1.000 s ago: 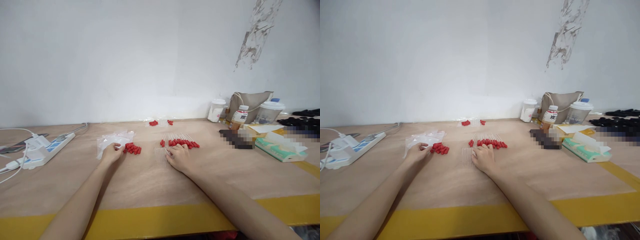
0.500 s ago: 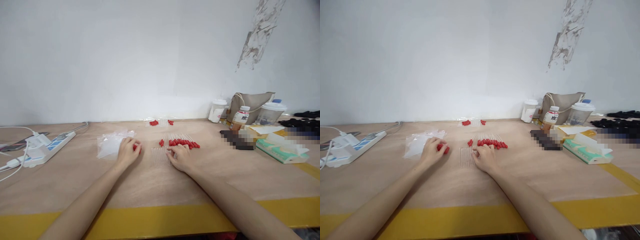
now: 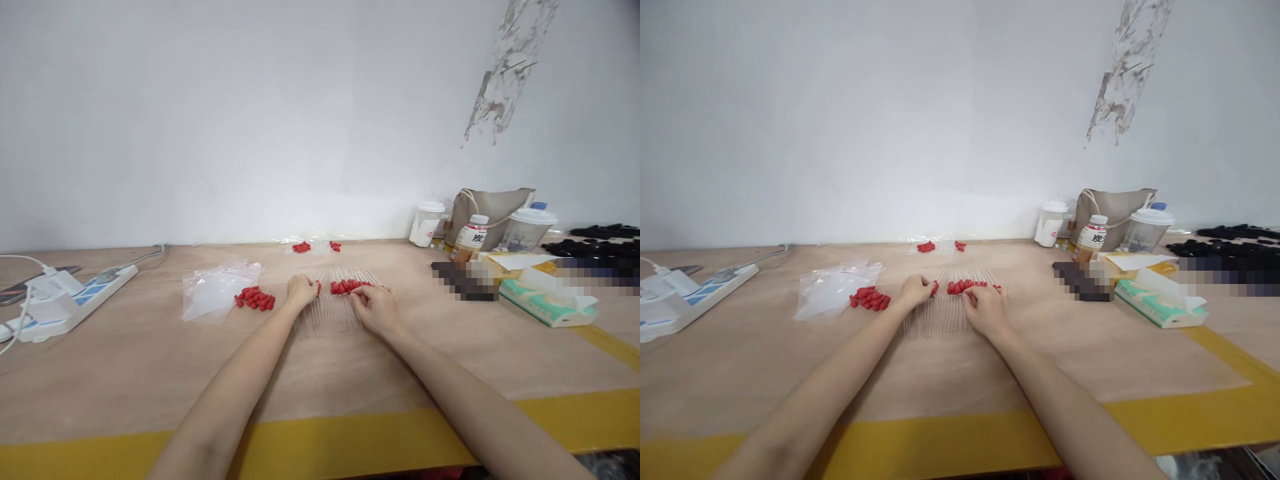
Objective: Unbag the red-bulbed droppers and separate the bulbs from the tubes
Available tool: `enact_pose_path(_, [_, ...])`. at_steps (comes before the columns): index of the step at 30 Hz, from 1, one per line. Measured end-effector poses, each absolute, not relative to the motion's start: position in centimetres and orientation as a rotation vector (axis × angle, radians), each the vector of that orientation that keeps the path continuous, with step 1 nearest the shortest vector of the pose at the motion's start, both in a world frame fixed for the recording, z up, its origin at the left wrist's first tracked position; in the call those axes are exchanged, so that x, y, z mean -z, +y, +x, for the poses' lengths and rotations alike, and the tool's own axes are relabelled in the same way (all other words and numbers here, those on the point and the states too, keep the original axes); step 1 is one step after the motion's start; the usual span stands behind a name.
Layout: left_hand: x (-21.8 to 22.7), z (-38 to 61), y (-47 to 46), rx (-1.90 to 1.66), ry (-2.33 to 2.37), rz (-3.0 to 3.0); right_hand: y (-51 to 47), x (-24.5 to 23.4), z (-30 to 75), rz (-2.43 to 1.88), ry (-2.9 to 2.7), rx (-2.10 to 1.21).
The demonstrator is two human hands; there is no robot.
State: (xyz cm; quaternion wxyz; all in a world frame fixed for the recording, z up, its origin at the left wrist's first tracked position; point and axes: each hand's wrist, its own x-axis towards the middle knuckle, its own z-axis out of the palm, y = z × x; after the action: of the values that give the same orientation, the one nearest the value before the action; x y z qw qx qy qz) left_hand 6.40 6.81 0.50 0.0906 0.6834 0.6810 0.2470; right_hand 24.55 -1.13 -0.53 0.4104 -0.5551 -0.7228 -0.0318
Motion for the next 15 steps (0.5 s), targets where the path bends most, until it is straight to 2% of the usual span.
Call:
enact_pose_path(7, [-0.7,6.7,7.2,-0.707,2.072,1.964,-1.2,0.7,24.4,-1.408,-1.837,0.124])
enact_pose_path(11, [-1.3,5.8,6.0,-0.859,2.065,2.037,-1.0,1.1,24.3,-1.321,-1.810,0.107])
enact_pose_path(15, [-1.6,3.2,2.8,-1.034,1.865,2.262,-1.0,1.3,24.1,-1.173,-1.741,0.172])
